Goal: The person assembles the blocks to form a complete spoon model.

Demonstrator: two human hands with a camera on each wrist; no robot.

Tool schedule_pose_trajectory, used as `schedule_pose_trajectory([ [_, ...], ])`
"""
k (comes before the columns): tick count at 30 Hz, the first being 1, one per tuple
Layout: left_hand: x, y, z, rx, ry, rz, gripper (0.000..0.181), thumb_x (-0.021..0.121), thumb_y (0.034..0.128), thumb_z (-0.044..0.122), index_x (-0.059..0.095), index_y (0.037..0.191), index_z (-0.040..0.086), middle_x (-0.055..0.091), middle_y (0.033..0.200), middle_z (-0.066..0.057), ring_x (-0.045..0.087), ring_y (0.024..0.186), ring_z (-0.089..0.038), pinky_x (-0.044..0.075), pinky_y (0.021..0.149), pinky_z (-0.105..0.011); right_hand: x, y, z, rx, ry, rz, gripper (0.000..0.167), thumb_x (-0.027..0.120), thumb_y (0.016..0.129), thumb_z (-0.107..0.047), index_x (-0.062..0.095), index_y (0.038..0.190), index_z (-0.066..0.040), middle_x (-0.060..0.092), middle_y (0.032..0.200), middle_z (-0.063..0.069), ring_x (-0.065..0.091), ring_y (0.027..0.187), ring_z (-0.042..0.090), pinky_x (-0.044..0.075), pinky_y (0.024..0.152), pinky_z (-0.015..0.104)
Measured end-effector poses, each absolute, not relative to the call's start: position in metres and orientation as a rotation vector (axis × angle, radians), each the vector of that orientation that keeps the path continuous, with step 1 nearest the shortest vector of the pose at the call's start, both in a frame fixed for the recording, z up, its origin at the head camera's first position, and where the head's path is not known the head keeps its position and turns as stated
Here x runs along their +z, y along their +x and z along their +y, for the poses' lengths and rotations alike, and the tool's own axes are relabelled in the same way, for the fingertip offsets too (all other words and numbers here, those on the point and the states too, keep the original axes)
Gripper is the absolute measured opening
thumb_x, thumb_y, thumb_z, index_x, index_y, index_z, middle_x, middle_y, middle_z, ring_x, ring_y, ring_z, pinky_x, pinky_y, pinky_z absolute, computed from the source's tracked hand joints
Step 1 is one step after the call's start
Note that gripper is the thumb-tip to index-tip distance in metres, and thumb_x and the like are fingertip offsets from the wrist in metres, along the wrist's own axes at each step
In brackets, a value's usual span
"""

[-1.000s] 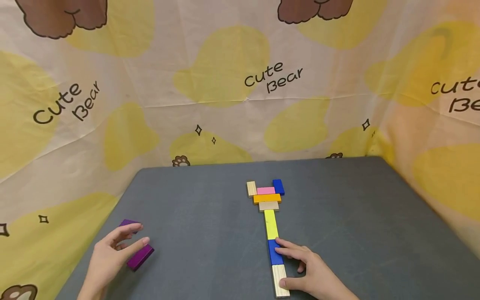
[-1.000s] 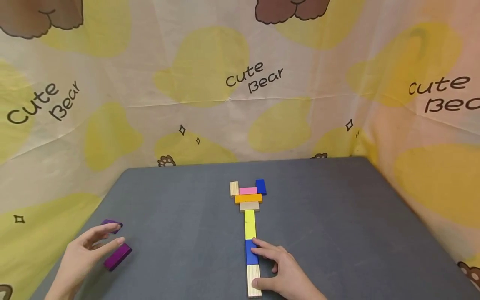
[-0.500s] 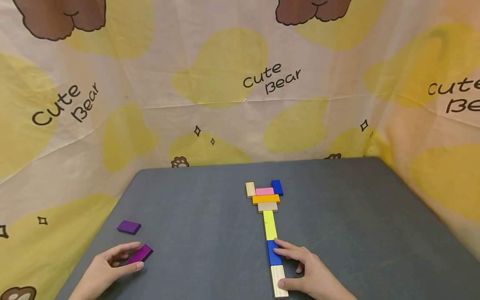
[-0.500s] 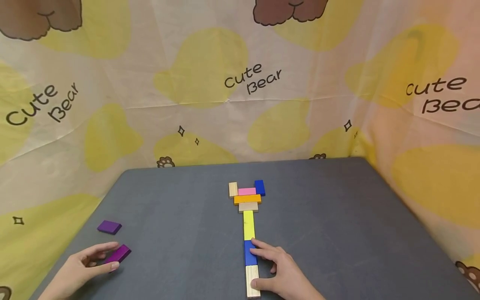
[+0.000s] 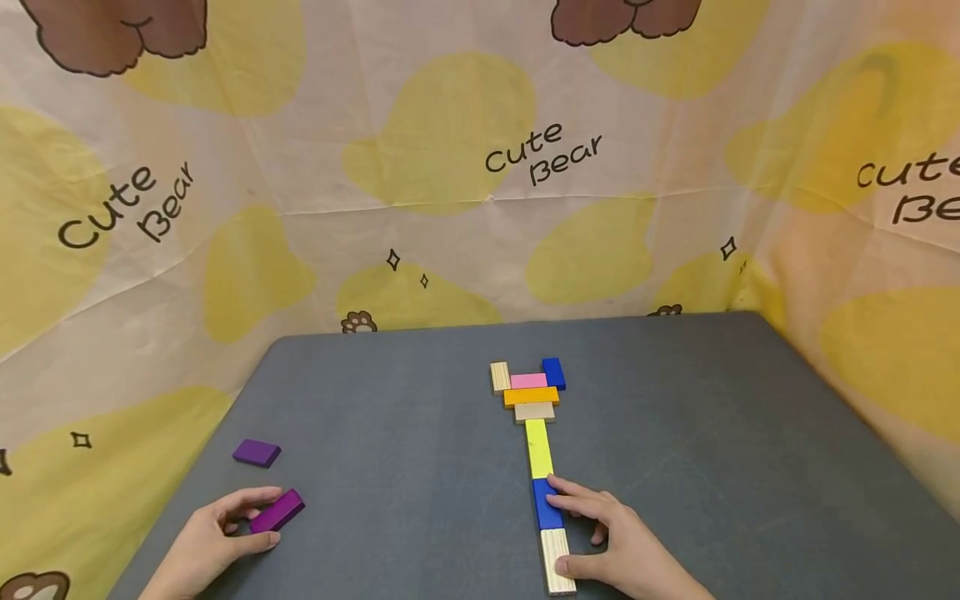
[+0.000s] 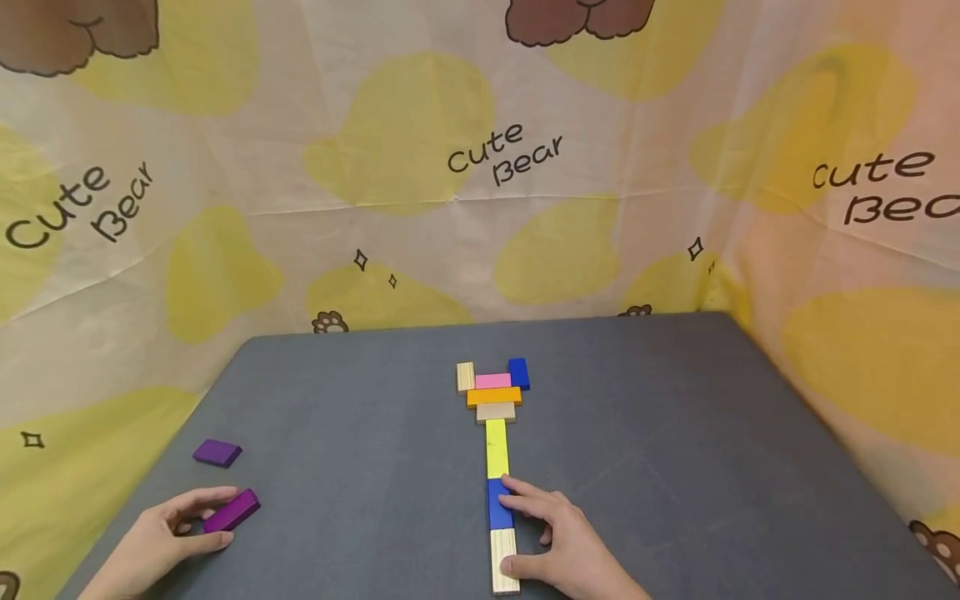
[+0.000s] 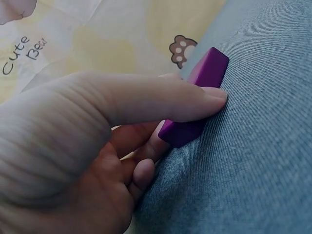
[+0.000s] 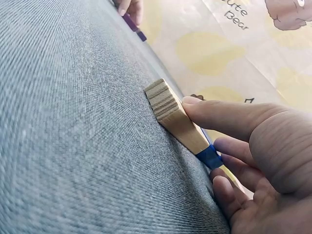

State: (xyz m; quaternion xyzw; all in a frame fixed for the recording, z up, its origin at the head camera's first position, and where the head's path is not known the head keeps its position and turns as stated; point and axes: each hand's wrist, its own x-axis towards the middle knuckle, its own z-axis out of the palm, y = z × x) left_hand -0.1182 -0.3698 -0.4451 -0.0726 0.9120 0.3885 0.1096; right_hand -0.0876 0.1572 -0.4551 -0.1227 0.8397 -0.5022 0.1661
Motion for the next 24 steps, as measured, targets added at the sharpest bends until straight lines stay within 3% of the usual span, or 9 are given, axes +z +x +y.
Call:
schedule_pose_trajectory([
  [17,-0.444,-0.115,-0.361,1.214,-0.184,2.811,0.064,0.085,0.0752,0.041,0.065,0.129,0.014,0.065,0.122,-0.004,0.057,0.096,-0.007,0.050,0.074,-0.023,-0.455,-0.089,0.154,-1.348,-0.300,2.432,0.068,0.084,0.074,-0.046,0.063,0.135,-0.025,0.045,0.148,-0.002,0.044,0.105,0.021,0.045,0.069,0.024],
  [24,-0.439,-0.119,-0.344,1.447,-0.139,2.765,0.060,0.085,0.0783,0.032,0.064,0.131,0.013,0.061,0.126,-0.002,0.059,0.100,-0.006,0.050,0.077,-0.020,-0.455,-0.089,0.152,-1.343,-0.286,2.437,0.069,0.084,0.073,-0.048,0.063,0.135,-0.026,0.045,0.148,-0.002,0.043,0.107,0.023,0.045,0.068,0.024],
])
